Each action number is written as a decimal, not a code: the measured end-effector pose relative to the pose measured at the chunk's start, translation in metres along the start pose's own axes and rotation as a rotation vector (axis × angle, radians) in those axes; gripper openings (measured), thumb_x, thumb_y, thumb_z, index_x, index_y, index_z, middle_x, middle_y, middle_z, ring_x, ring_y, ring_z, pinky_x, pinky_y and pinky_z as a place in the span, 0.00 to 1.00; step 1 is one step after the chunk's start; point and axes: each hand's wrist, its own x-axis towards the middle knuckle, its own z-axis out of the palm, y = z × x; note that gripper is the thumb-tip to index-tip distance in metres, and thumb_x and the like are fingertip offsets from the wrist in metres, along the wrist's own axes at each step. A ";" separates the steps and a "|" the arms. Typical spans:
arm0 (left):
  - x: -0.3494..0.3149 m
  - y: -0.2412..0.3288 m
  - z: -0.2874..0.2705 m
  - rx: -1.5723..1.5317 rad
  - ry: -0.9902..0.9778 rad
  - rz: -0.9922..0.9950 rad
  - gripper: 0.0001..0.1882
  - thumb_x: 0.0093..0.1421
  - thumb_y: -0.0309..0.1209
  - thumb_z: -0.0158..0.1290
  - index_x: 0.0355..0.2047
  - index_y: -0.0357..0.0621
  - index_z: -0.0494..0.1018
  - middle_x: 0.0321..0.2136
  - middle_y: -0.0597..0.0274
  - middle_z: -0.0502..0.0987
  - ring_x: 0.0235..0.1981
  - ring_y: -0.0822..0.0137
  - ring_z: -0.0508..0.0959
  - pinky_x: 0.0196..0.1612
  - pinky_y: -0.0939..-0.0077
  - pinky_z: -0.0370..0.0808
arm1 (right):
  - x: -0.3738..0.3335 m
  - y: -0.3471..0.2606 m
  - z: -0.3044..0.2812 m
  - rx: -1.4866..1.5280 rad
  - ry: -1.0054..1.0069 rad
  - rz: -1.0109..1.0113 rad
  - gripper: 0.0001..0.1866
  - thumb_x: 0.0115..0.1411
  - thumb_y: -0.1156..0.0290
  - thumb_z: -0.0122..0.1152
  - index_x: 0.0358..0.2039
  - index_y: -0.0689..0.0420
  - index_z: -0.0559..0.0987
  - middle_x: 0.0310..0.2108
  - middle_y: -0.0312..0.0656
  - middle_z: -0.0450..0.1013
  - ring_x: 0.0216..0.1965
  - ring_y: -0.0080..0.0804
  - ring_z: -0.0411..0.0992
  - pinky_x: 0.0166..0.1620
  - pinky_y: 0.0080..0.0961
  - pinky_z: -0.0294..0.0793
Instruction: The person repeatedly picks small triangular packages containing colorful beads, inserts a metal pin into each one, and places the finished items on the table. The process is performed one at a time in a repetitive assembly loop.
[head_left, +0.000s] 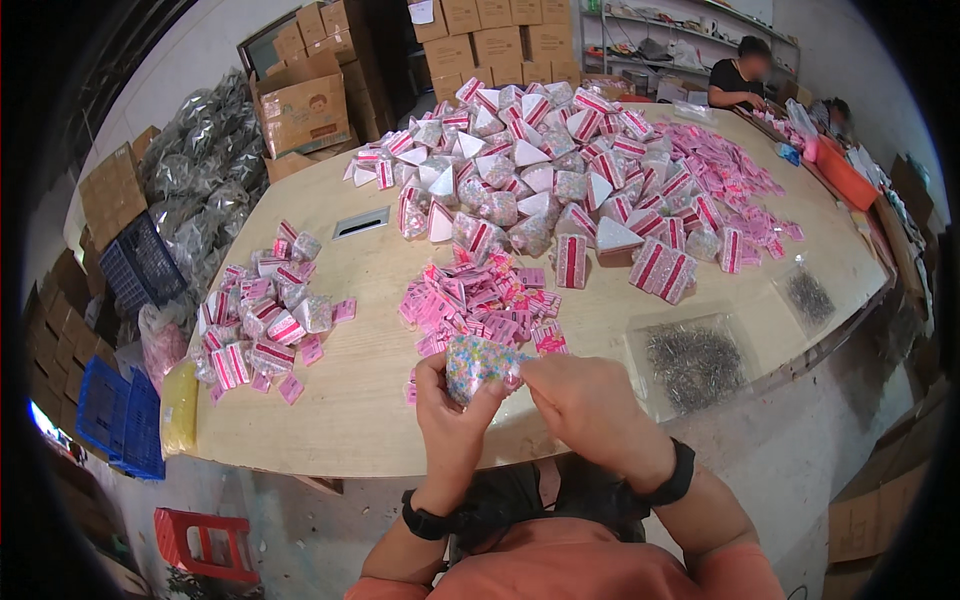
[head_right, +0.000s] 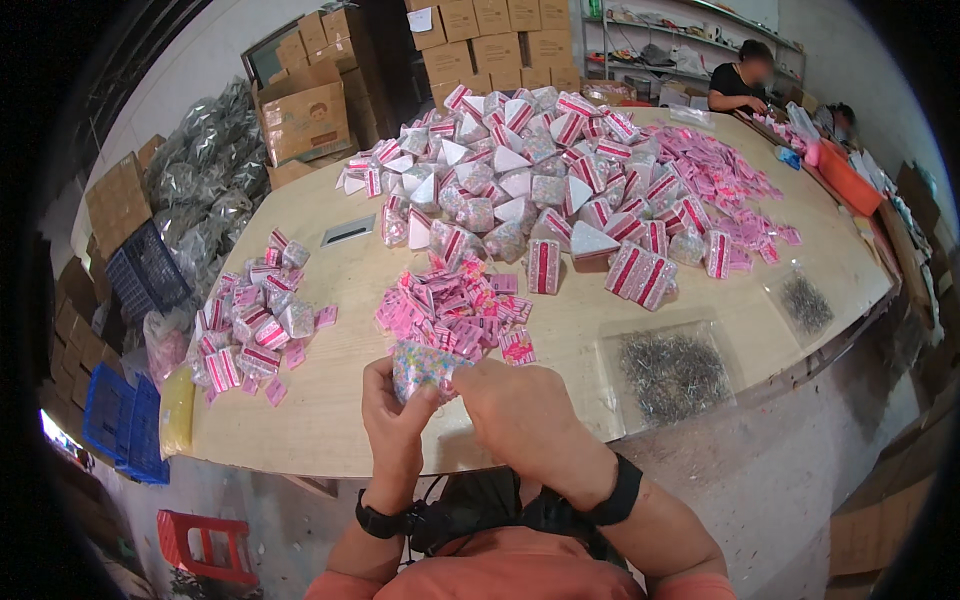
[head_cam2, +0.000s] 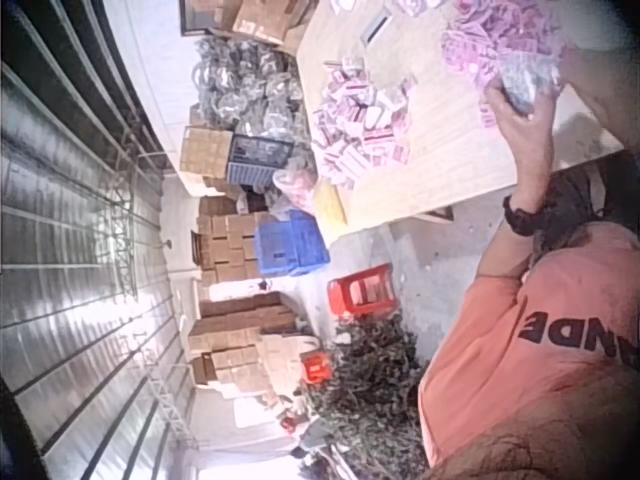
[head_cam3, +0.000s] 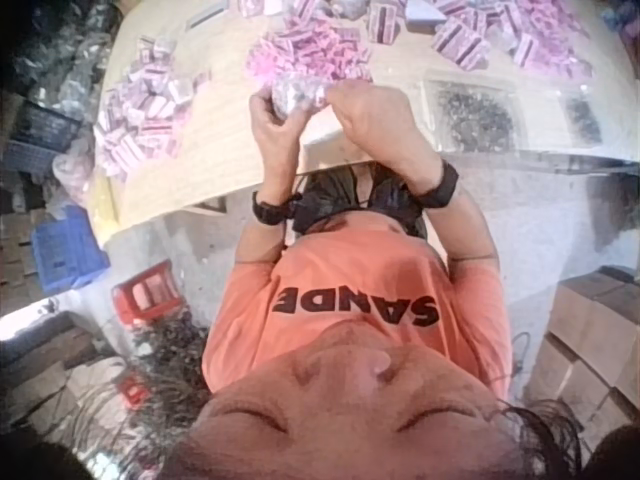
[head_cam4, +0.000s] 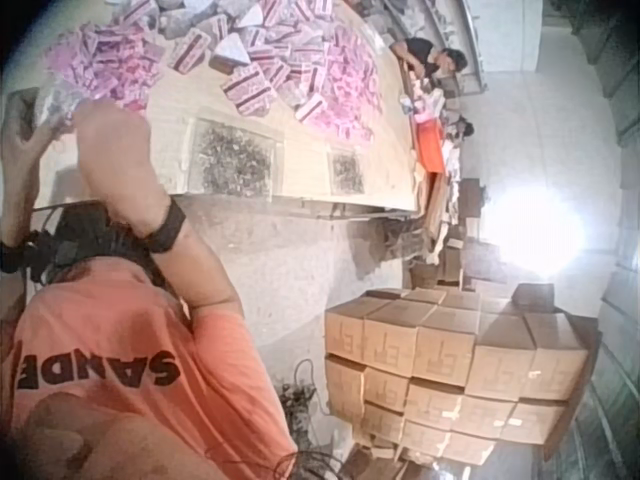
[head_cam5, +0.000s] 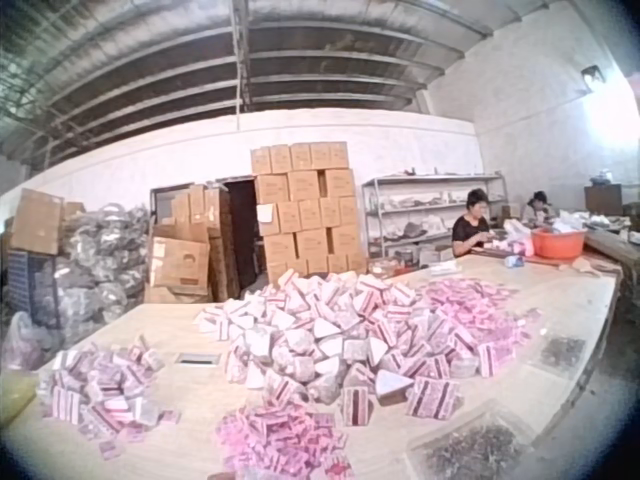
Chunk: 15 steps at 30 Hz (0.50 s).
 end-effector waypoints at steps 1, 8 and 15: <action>0.000 0.000 -0.001 -0.002 -0.005 -0.008 0.25 0.48 0.28 0.59 0.42 0.33 0.59 0.37 0.57 0.66 0.37 0.71 0.69 0.41 0.77 0.69 | -0.001 0.003 0.001 0.050 0.036 -0.012 0.04 0.52 0.71 0.49 0.27 0.57 0.72 0.22 0.43 0.70 0.24 0.43 0.71 0.26 0.37 0.69; 0.003 0.006 0.002 -0.012 -0.027 -0.074 0.23 0.48 0.29 0.58 0.41 0.35 0.61 0.35 0.59 0.68 0.36 0.72 0.69 0.40 0.78 0.68 | 0.003 0.009 -0.007 0.197 0.002 0.041 0.06 0.54 0.70 0.48 0.24 0.57 0.71 0.21 0.46 0.69 0.25 0.48 0.69 0.25 0.41 0.65; 0.002 0.006 0.002 -0.024 -0.024 -0.094 0.22 0.48 0.28 0.57 0.41 0.35 0.61 0.35 0.59 0.68 0.36 0.73 0.69 0.40 0.79 0.68 | 0.002 0.008 -0.005 0.142 -0.014 0.056 0.06 0.54 0.69 0.48 0.24 0.57 0.71 0.21 0.45 0.69 0.24 0.48 0.70 0.25 0.41 0.66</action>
